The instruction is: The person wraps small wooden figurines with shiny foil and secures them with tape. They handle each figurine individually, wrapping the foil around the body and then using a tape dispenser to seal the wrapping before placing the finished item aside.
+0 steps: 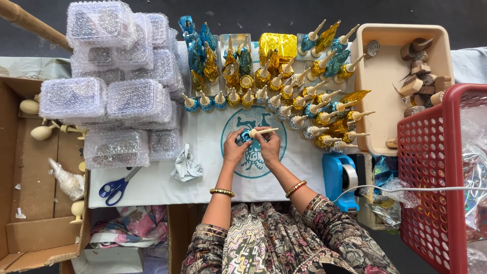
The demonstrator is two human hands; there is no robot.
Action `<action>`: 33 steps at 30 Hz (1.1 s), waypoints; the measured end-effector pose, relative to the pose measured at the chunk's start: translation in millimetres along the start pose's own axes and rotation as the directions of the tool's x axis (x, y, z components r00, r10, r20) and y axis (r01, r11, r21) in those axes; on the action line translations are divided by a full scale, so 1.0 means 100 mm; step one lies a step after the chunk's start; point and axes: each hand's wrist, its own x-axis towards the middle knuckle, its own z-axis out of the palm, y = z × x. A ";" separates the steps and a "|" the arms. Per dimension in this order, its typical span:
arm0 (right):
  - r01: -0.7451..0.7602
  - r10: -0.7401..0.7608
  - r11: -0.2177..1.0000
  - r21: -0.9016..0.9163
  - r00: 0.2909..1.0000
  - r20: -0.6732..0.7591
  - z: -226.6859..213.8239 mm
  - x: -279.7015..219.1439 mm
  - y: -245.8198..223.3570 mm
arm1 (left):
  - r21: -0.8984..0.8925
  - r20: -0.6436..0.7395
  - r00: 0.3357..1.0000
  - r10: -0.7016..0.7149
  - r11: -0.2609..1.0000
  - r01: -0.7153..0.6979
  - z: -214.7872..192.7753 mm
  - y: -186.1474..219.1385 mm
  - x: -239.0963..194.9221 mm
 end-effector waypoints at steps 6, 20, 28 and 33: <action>-0.001 0.001 0.999 -0.037 1.000 0.000 -0.02 0.04 0.03 | -0.177 0.002 0.993 -0.117 0.977 0.115 -0.08 0.46 -0.10; 0.480 -0.336 0.653 -0.586 0.877 0.344 0.17 -0.04 -0.53 | -0.001 -0.143 0.989 0.031 1.000 -0.031 -0.03 0.54 -0.19; 0.549 -0.353 0.466 -0.694 0.835 0.423 0.21 0.02 -0.56 | -0.057 -0.151 0.988 0.009 0.998 -0.018 -0.03 0.62 -0.17; 0.546 -0.392 0.455 -0.703 0.832 0.392 0.26 -0.02 -0.54 | -0.074 -0.158 0.987 -0.037 0.997 0.025 -0.05 0.65 -0.16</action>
